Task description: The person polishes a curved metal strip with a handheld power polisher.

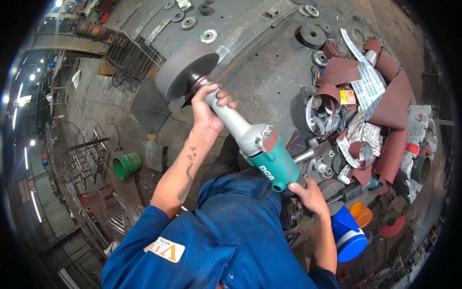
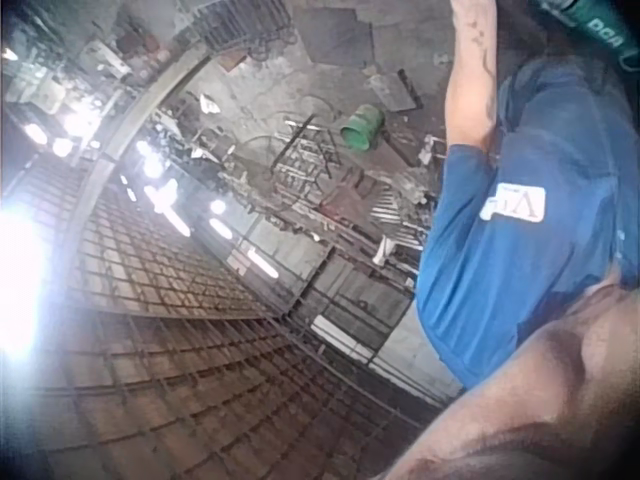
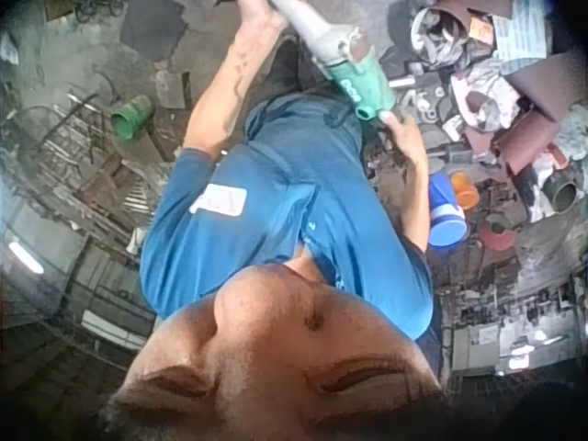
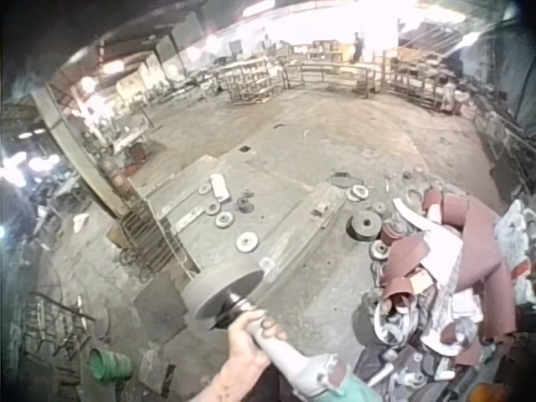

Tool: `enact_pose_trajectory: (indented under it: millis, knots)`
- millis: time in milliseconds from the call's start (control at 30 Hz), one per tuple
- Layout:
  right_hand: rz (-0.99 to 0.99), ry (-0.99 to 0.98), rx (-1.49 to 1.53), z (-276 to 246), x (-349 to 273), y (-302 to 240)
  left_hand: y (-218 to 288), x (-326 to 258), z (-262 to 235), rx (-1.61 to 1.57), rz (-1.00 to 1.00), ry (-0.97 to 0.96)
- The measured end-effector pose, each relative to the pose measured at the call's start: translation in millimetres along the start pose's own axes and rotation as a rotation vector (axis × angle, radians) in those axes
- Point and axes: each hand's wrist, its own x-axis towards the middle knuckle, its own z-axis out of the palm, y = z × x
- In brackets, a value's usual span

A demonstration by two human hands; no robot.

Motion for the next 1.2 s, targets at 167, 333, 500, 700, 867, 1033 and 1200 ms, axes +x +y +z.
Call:
enact_pose_trajectory:
  millis: [167,333,500,700,867,1033,1200]
  knots:
    - [-0.019,-0.018,-0.121,24,-10,-1,8,-32,-34,-0.036,0.040,0.018]
    - [0.123,-0.165,-0.155,40,-10,10,20,-64,-51,-0.037,0.082,0.112]
    - [0.022,-0.037,-0.027,16,-7,-1,3,-19,-16,0.010,0.031,0.087]
    - [0.034,-0.058,-0.048,5,-6,6,-1,-18,-11,-0.014,0.036,0.052]
    - [0.087,-0.134,-0.173,33,-9,14,20,-67,-57,-0.041,0.084,0.106]
    - [0.121,-0.177,-0.145,29,-5,6,19,-61,-41,-0.020,0.115,0.156]
    - [0.119,-0.182,-0.161,32,-8,14,20,-67,-48,-0.029,0.102,0.166]
